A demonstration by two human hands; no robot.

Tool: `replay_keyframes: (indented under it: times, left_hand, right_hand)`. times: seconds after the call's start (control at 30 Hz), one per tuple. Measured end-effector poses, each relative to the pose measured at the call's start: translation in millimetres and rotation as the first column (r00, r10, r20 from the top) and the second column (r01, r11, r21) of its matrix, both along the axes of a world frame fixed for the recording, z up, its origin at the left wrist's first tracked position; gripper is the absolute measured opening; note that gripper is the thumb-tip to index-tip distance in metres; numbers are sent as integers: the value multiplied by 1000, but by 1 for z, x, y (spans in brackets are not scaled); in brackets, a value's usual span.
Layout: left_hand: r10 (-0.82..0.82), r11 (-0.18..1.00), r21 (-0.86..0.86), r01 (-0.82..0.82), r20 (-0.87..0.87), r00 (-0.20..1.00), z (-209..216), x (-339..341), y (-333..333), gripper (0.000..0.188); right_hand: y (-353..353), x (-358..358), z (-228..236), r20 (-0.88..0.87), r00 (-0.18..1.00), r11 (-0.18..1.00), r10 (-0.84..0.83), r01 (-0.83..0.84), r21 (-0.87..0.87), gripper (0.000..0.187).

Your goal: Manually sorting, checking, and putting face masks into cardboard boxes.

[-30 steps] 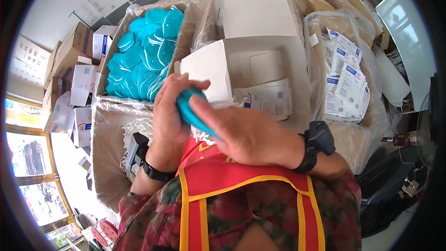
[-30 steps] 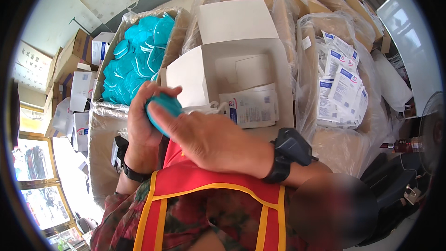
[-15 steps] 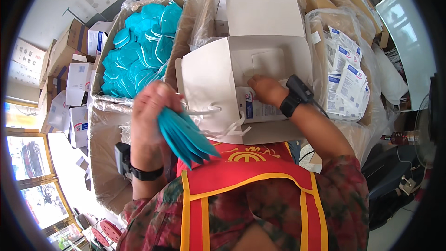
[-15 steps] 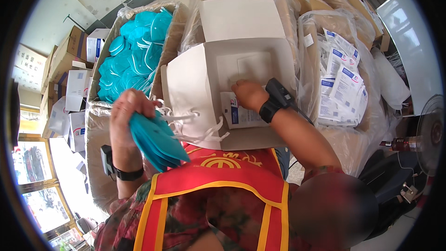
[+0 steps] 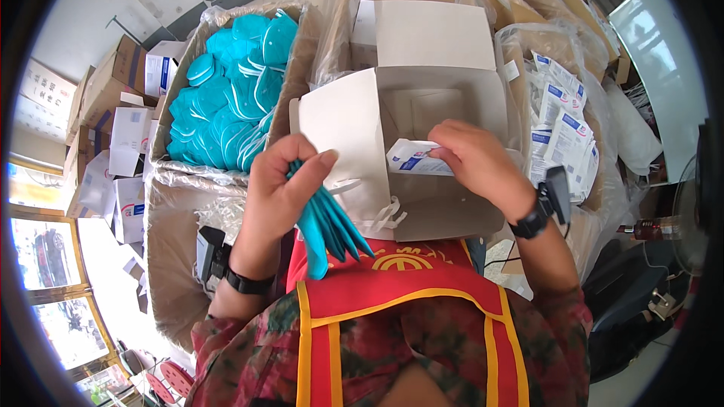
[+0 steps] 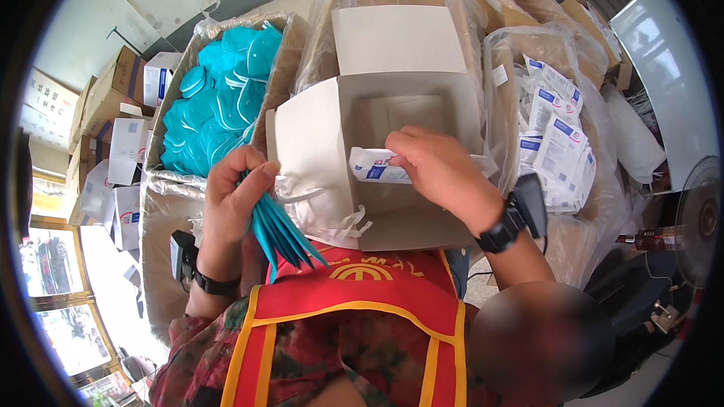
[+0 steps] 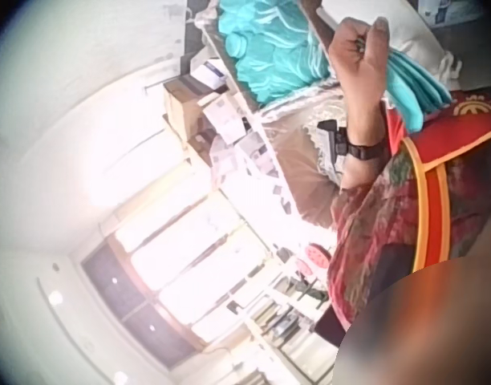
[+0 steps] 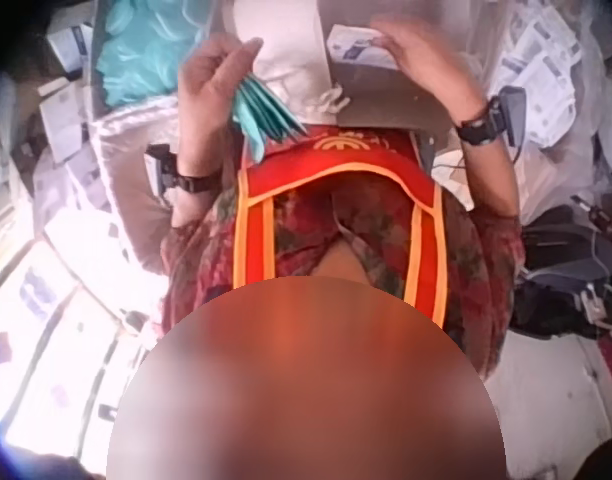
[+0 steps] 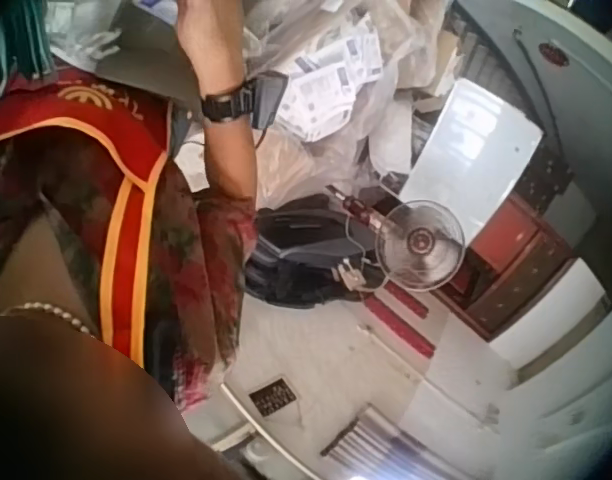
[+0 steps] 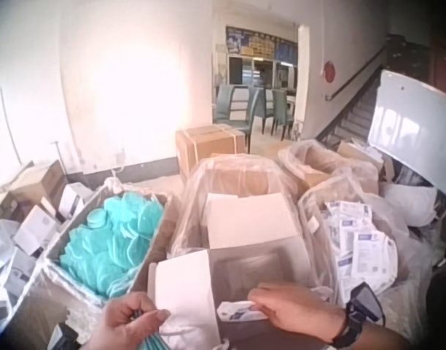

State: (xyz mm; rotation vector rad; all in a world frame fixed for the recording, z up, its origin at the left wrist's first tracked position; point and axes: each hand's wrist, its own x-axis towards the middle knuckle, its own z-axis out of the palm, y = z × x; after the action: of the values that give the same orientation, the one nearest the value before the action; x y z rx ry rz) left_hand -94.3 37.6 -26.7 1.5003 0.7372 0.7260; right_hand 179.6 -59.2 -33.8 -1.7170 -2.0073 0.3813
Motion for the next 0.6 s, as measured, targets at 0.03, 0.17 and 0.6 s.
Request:
replay_keyframes:
  times: [0.03, 0.17, 0.6]
  left_hand:
    - [4, 985, 174, -3, -5, 1000, 6, 12, 2, 16]
    - [-149, 917, 328, 227, -245, 958, 43, 51, -11, 32]
    - [-228, 895, 366, 254, -113, 967, 49, 88, -35, 10]
  right_hand:
    - [-4, -4, 19, -6, 999, 999, 31, -31, 26, 10]
    - [-23, -13, 65, -6, 998, 995, 66, -65, 74, 11]
    - [-40, -7, 65, -125, 992, 984, 30, -7, 180, 17]
